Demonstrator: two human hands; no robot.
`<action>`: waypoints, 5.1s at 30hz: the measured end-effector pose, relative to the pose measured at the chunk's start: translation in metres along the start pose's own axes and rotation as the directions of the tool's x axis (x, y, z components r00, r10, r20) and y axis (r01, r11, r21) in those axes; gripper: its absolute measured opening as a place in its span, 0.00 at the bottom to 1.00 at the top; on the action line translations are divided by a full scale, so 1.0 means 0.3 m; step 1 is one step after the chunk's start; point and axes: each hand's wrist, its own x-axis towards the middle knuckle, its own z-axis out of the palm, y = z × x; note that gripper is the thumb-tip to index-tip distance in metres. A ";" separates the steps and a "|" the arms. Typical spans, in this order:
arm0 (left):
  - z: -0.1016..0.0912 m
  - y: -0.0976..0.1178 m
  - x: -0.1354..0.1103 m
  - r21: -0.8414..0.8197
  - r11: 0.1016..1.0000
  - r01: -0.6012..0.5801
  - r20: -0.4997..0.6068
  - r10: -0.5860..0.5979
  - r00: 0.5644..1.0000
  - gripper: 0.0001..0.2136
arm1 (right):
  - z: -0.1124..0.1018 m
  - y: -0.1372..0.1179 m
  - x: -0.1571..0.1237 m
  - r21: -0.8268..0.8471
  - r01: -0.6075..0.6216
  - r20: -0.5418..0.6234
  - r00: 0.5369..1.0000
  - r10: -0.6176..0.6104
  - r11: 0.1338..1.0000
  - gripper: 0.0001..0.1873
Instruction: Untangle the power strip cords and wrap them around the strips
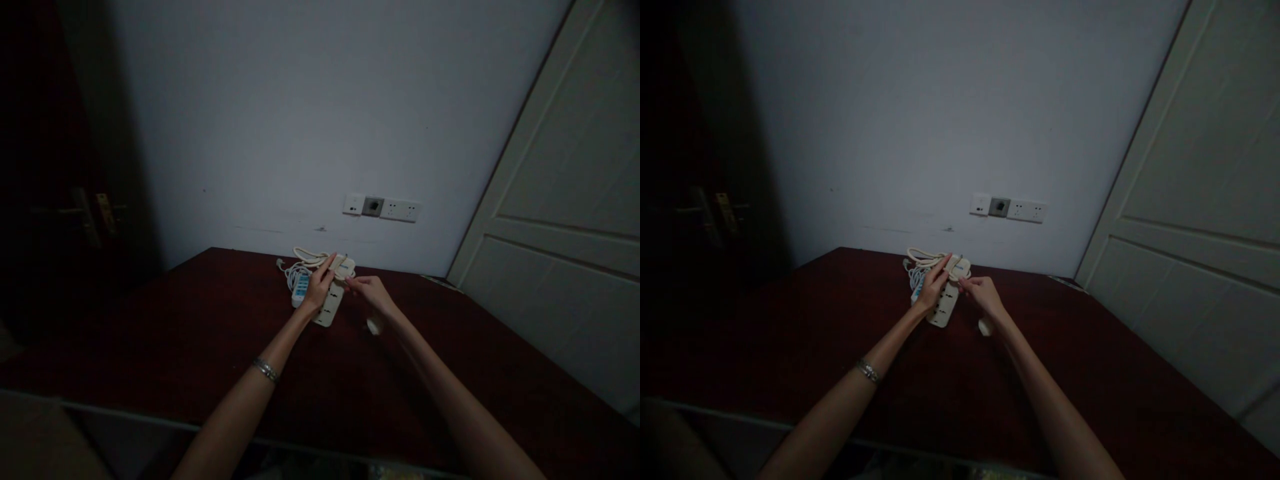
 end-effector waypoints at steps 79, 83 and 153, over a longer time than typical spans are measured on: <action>-0.519 -0.445 0.010 0.491 0.657 0.572 -0.369 -0.438 0.820 0.13 | 0.005 0.456 0.268 -0.182 -0.213 -0.414 0.902 0.121 0.960 0.21; -0.512 -0.435 0.005 0.461 0.694 0.553 -0.321 -0.451 0.833 0.13 | -0.080 0.505 0.200 -0.242 -0.210 -0.435 0.896 0.088 0.947 0.16; -0.506 -0.416 -0.019 0.291 0.729 0.620 -0.478 -0.451 0.754 0.11 | -0.097 0.561 0.132 -0.421 -0.065 -0.277 0.959 -0.061 0.905 0.16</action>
